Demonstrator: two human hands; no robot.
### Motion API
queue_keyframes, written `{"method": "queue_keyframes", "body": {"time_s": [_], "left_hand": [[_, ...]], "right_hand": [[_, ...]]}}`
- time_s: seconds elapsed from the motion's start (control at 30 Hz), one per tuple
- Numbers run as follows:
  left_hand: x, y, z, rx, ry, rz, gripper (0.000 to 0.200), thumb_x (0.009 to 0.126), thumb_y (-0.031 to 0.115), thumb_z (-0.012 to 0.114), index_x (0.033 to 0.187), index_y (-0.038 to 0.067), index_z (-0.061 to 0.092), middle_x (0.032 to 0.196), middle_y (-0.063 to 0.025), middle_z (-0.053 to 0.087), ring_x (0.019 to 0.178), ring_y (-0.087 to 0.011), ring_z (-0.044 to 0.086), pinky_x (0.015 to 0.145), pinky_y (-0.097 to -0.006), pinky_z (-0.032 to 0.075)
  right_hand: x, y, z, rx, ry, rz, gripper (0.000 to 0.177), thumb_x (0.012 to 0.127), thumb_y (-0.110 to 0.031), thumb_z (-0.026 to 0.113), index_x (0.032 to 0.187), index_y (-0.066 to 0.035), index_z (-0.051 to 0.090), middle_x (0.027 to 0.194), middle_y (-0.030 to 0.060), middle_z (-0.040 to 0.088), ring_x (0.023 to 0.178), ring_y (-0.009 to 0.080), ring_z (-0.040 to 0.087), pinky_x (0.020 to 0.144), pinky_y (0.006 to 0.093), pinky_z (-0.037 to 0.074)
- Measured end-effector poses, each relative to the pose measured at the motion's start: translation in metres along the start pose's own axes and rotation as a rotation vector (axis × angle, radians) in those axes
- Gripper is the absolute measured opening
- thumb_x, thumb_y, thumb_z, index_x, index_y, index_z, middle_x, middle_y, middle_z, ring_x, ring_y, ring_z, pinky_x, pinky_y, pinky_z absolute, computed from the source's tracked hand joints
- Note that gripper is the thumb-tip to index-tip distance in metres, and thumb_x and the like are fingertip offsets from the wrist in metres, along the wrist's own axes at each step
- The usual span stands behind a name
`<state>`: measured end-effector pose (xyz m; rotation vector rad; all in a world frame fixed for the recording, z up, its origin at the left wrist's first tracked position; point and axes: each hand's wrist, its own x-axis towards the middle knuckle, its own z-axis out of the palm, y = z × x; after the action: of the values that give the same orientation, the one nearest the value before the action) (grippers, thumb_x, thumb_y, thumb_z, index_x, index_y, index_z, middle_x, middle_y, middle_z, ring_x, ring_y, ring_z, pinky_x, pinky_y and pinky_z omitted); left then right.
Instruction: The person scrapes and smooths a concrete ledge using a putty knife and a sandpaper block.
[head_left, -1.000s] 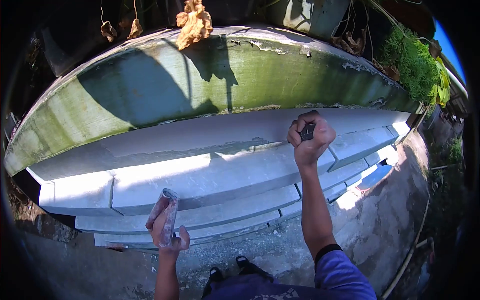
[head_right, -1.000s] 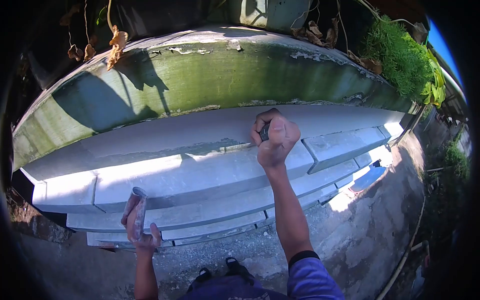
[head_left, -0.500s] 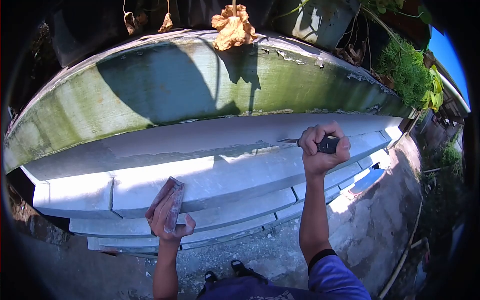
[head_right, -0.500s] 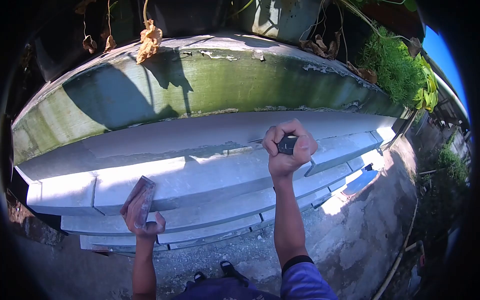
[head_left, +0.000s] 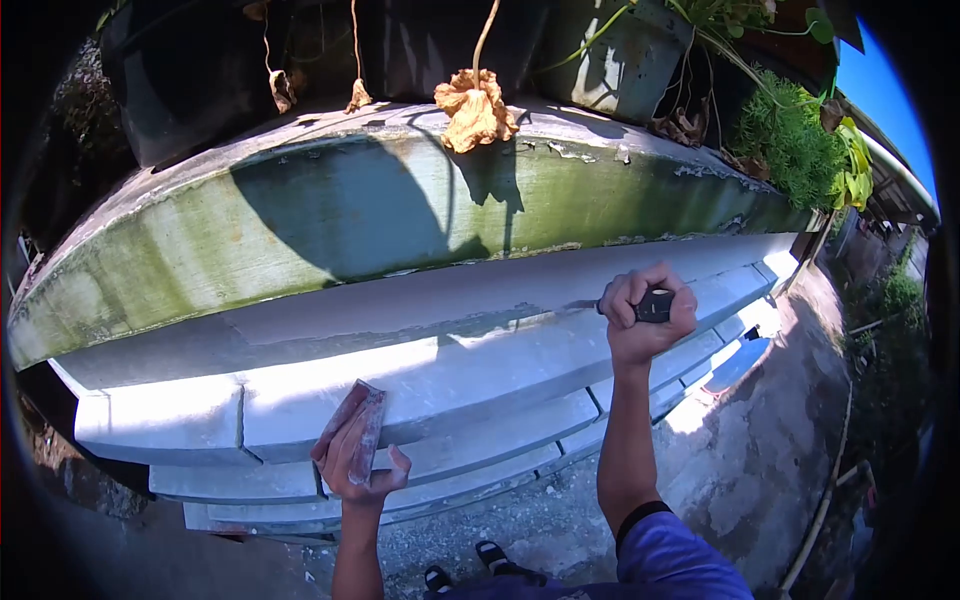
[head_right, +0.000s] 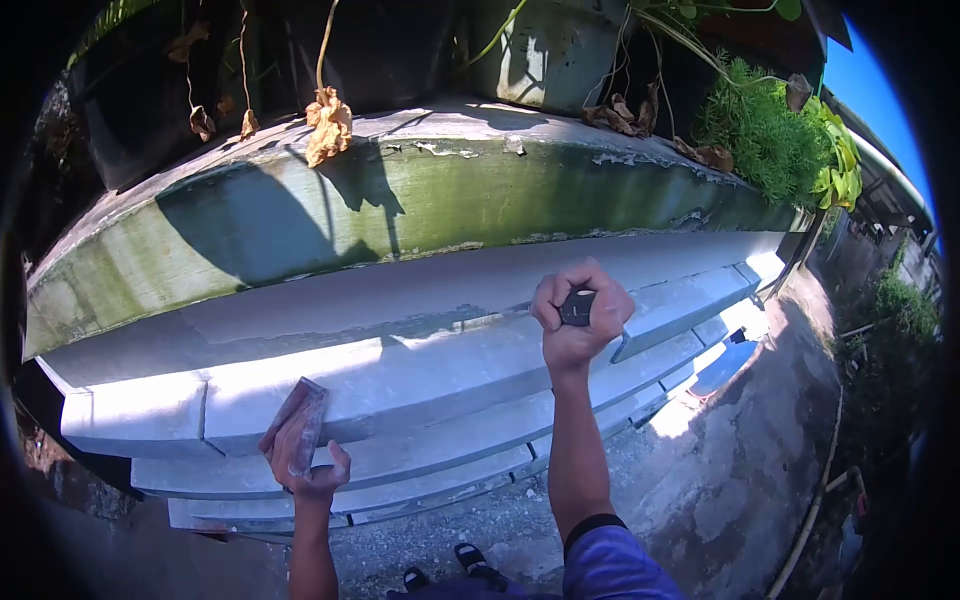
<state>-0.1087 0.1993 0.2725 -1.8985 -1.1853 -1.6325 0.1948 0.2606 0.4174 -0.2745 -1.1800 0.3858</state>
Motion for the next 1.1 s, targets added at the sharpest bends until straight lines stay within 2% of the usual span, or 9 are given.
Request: {"method": "queue_keyframes", "body": {"time_s": [0.1,0.2,0.4,0.57,0.67,0.77,0.9,1.03,1.1], "left_hand": [[0.002,0.002,-0.001,0.017,-0.008,-0.007,0.043,0.062,0.012,0.064,0.104,0.002,0.067,0.103,-0.0103,0.071,0.100,-0.0292,0.069,0.090,-0.0353,0.052],[-0.003,0.002,0.004,0.012,0.059,0.001,0.042,0.063,0.011,0.065,0.104,0.003,0.069,0.102,-0.0090,0.071,0.096,-0.0245,0.068,0.093,-0.0343,0.044],[-0.007,-0.001,0.004,-0.013,0.078,0.026,0.043,0.064,0.011,0.066,0.106,0.002,0.068,0.104,-0.0132,0.070,0.098,-0.0272,0.068,0.092,-0.0356,0.044],[-0.001,0.004,0.003,0.005,0.069,0.011,0.043,0.065,0.009,0.065,0.107,0.001,0.067,0.105,-0.0139,0.069,0.098,-0.0292,0.067,0.092,-0.0380,0.046],[-0.005,0.008,0.002,0.018,0.052,0.004,0.042,0.066,0.008,0.065,0.107,0.001,0.067,0.105,-0.0140,0.069,0.098,-0.0298,0.067,0.092,-0.0389,0.046],[-0.006,0.004,0.002,0.066,0.051,-0.001,0.040,0.067,0.007,0.065,0.106,0.002,0.067,0.105,-0.0136,0.069,0.098,-0.0295,0.067,0.093,-0.0392,0.046],[-0.009,0.003,0.006,0.097,0.068,0.010,0.039,0.068,0.008,0.066,0.106,0.002,0.067,0.104,-0.0128,0.069,0.098,-0.0290,0.067,0.093,-0.0393,0.046],[-0.008,0.004,0.008,0.113,0.090,0.010,0.037,0.069,0.008,0.066,0.105,0.002,0.067,0.104,-0.0128,0.068,0.097,-0.0294,0.067,0.093,-0.0400,0.046],[-0.008,0.005,0.007,0.115,0.077,0.013,0.037,0.069,0.008,0.066,0.105,0.001,0.067,0.104,-0.0132,0.068,0.097,-0.0299,0.067,0.093,-0.0404,0.046]], "right_hand": [[-0.001,0.000,-0.002,0.139,0.001,-0.024,0.059,0.092,-0.054,0.040,0.065,-0.001,0.041,0.048,0.0037,0.039,0.036,0.0109,0.035,0.035,0.0253,0.028],[0.003,0.009,0.007,-0.050,-0.011,0.054,0.059,0.093,-0.054,0.040,0.065,-0.002,0.042,0.047,0.0034,0.038,0.036,0.0103,0.035,0.035,0.0249,0.028],[0.004,0.030,0.015,-0.260,0.060,0.070,0.057,0.093,-0.054,0.041,0.068,-0.003,0.040,0.046,0.0020,0.034,0.035,0.0101,0.030,0.035,0.0249,0.024],[0.002,-0.008,-0.005,0.063,-0.051,-0.047,0.057,0.093,-0.052,0.040,0.066,-0.002,0.040,0.046,0.0021,0.035,0.036,0.0105,0.031,0.036,0.0250,0.027],[0.002,0.026,0.002,-0.289,-0.016,0.012,0.057,0.093,-0.047,0.043,0.062,0.001,0.045,0.051,0.0038,0.041,0.038,0.0109,0.040,0.037,0.0247,0.029],[0.001,-0.006,-0.010,0.024,-0.044,-0.072,0.055,0.094,-0.044,0.043,0.063,0.002,0.047,0.052,0.0047,0.044,0.039,0.0116,0.042,0.038,0.0253,0.029],[0.002,0.026,-0.005,-0.185,0.015,0.056,0.058,0.095,-0.047,0.039,0.061,0.001,0.045,0.050,0.0037,0.040,0.038,0.0109,0.041,0.037,0.0244,0.029],[-0.005,-0.003,-0.020,0.178,-0.032,-0.081,0.057,0.096,-0.046,0.040,0.063,0.001,0.046,0.051,0.0032,0.041,0.039,0.0105,0.042,0.037,0.0248,0.030],[-0.002,0.018,-0.013,-0.084,-0.023,-0.025,0.060,0.095,-0.049,0.038,0.062,0.000,0.045,0.049,0.0029,0.039,0.038,0.0100,0.040,0.037,0.0243,0.029]]}}
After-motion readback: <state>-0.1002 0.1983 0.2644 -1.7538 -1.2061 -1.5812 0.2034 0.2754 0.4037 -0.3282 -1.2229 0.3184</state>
